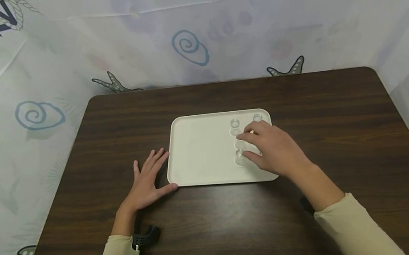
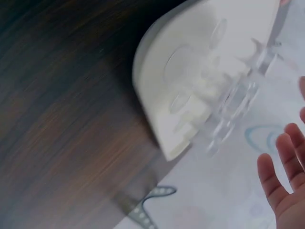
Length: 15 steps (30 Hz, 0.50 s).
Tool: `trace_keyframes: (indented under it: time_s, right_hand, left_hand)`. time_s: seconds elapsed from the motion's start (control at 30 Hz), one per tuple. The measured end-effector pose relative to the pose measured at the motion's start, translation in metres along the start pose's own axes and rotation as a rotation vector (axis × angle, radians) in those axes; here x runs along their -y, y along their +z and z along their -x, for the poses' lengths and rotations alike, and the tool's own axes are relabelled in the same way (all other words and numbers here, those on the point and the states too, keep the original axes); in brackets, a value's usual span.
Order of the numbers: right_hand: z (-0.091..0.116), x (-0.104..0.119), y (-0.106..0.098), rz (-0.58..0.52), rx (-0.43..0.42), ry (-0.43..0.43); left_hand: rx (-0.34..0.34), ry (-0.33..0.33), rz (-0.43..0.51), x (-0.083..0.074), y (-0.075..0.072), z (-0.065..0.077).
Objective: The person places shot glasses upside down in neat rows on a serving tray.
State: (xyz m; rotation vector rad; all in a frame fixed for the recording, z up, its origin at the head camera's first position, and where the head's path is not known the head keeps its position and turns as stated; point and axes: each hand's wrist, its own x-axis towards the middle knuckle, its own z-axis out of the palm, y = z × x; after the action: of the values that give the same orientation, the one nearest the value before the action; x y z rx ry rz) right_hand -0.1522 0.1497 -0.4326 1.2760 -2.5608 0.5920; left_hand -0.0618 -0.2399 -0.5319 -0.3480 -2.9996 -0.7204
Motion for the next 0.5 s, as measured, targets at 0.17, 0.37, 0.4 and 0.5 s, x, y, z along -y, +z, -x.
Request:
trace_keyframes:
  time_s: [0.17, 0.37, 0.4, 0.5]
  right_hand:
    - [0.017, -0.009, -0.015, -0.018, -0.118, 0.093]
    - [0.036, -0.018, -0.025, -0.034, -0.184, 0.171]
    - [0.040, -0.020, -0.025, -0.025, -0.183, 0.173]
    - [0.052, -0.028, -0.026, 0.018, -0.169, 0.179]
  left_hand:
    - [-0.012, 0.017, -0.012, 0.001, -0.002, -0.002]
    - [-0.012, 0.028, 0.021, 0.004, -0.003, 0.001]
    - [-0.012, 0.030, 0.030, 0.004, -0.003, 0.002]
    - [-0.016, 0.037, 0.057, 0.005, -0.004, 0.005]
